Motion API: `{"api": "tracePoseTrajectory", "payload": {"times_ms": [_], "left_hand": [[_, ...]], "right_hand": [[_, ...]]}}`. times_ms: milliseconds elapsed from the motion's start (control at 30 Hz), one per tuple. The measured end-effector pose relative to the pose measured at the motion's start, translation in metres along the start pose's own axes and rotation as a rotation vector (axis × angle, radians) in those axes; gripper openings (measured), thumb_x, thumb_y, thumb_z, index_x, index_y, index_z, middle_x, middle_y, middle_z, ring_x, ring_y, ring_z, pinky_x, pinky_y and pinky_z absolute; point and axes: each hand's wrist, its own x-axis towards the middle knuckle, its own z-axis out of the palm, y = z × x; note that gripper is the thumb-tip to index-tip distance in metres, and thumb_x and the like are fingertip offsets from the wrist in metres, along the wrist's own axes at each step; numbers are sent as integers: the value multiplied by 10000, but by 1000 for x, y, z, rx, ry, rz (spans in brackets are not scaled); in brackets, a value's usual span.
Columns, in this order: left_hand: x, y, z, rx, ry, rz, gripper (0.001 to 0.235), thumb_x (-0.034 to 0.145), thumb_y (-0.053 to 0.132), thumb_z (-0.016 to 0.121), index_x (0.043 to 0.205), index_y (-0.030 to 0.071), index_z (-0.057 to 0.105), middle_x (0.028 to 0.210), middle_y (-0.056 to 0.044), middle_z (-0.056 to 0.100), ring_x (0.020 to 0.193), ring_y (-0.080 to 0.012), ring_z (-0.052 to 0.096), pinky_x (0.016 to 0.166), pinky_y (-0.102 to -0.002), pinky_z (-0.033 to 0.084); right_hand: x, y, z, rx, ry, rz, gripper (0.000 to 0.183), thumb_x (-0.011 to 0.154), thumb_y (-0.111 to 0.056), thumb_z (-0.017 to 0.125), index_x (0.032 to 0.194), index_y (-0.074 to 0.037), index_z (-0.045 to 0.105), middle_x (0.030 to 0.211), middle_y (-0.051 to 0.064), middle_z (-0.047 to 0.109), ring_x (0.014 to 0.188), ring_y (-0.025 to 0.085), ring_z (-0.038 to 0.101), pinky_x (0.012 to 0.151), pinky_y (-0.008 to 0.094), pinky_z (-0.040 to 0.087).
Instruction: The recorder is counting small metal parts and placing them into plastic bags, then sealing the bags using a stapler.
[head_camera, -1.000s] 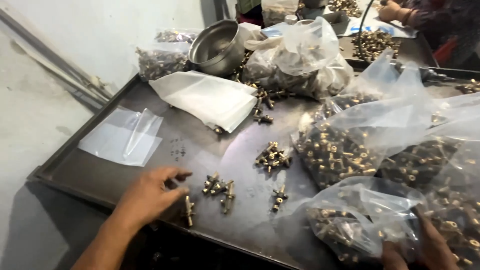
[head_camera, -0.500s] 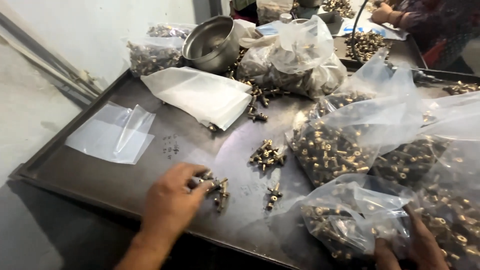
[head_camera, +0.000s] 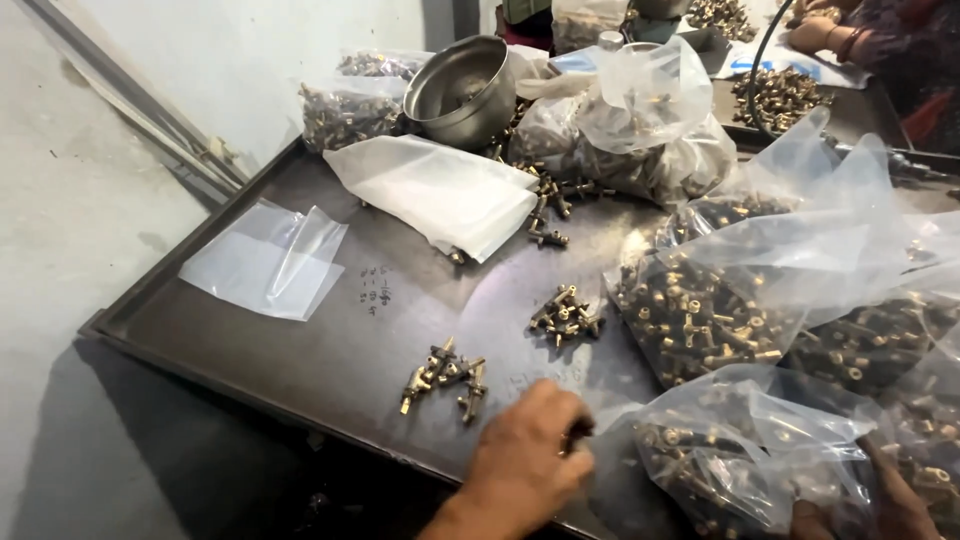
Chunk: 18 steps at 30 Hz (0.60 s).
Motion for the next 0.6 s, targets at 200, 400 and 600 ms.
{"api": "tracePoseTrajectory", "payload": {"times_ms": [200,400,600], "left_hand": [[-8,-23,-86,-143,210,-461,255,772,173,784,1016,118,734,946,-68,768,814,-182,751,717,-321,600],[-7,-52,-130,43,261,-671,292,799,223,783,1078,138,763,841,-63,804,765,-179,786,696,-330,594],[5,-52,-115,281,191,-606,529,746,445,816,1200,187,735,1124,-94,744,992,-249,720,849,-402,561]], "right_hand": [[3,-22,-4,-38,-21,-10,805,737,46,725,1515,43,520,1212,206,685,1138,240,659,1049,363,502],[-5,-27,8,82,42,70,798,768,83,695,1546,24,529,1230,193,685,1072,194,660,983,326,512],[20,0,-40,46,17,90,781,784,77,693,1544,-20,537,1207,171,676,993,169,660,905,308,527]]}}
